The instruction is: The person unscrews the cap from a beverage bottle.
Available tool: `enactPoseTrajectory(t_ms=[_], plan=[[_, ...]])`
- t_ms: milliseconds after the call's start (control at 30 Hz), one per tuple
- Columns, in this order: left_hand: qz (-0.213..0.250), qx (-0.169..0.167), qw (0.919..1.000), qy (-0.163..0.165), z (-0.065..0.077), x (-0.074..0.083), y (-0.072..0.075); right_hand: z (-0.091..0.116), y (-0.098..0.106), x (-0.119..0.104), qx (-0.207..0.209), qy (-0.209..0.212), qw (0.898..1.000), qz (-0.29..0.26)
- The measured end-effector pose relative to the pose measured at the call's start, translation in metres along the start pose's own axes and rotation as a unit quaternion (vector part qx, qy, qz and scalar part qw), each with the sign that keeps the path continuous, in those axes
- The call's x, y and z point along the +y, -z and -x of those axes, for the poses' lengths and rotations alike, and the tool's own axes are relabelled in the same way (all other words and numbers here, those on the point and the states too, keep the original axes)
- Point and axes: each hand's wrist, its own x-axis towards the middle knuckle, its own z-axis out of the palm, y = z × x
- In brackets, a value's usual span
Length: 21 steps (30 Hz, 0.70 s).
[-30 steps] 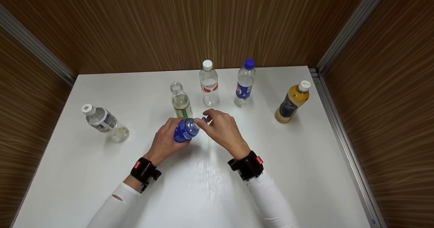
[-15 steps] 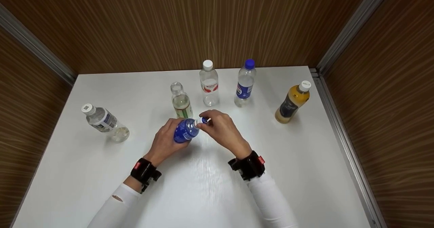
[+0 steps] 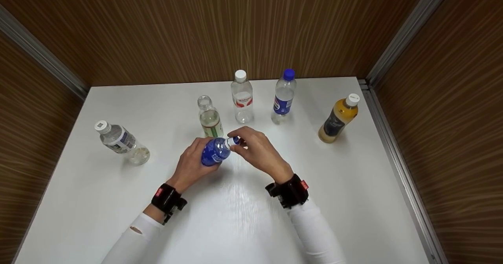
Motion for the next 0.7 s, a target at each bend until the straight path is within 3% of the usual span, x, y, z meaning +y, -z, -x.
enactPoseTrajectory(t_ms=[367, 700], plan=[[0.004, 0.007, 1.0, -0.002, 0.0003, 0.0011, 0.0008, 0.0003, 0.0013, 0.0028, -0.003, 0.029, 0.999, -0.029], [-0.001, 0.013, 0.9999, -0.009, 0.0003, 0.0009, 0.0002, 0.001, 0.0018, 0.0041, -0.006, 0.043, 0.999, -0.019]])
